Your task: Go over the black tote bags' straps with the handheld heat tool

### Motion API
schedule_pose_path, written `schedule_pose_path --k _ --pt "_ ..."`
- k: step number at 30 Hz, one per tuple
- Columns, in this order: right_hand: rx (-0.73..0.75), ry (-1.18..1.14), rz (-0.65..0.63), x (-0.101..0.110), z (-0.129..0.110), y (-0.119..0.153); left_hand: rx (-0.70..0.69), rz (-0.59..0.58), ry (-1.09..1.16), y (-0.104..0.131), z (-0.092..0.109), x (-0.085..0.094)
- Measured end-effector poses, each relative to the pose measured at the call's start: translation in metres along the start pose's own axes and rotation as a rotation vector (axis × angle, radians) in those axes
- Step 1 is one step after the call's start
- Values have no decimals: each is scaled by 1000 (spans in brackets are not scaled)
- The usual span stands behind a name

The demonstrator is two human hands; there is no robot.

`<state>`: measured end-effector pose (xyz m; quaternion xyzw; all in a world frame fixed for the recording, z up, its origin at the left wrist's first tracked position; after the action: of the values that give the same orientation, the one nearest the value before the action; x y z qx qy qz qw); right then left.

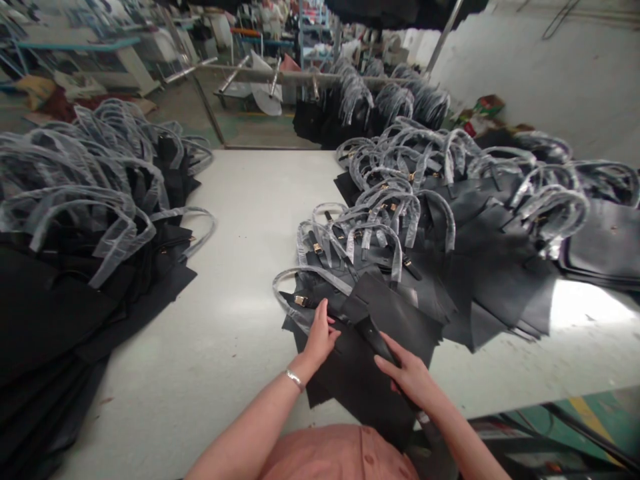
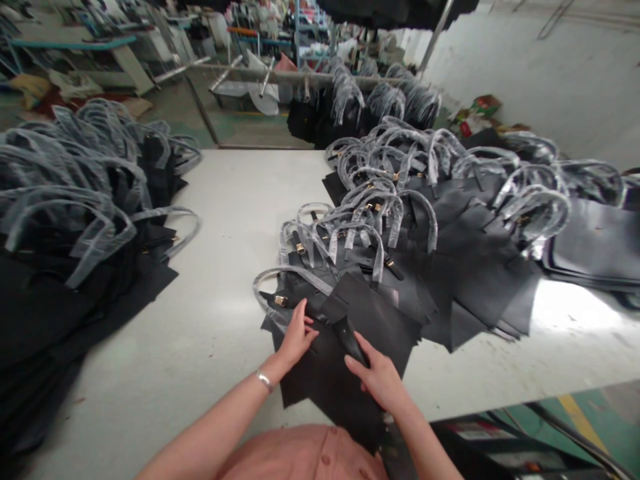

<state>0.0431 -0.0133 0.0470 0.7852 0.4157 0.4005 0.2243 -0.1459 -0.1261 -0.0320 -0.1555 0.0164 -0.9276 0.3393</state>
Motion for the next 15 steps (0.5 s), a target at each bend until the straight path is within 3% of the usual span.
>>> schedule_pose_path --k 7,15 --pt "21 103 -145 -23 -32 -23 -1 14 44 1 -2 -1" --pt "-6 97 -191 -22 -24 -25 -8 -14 34 1 -1 -1"
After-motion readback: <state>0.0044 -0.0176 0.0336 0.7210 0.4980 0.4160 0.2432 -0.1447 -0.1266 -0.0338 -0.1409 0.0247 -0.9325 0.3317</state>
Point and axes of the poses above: each hand's wrist, its own y-axis away from the middle knuckle, its own x-axis out of the back of the hand, z = x × y, the point moved 8 cm from there along -y, towards the middle knuckle, and after that the axes turned 12 degrees about -x, right-handed, at the moved point
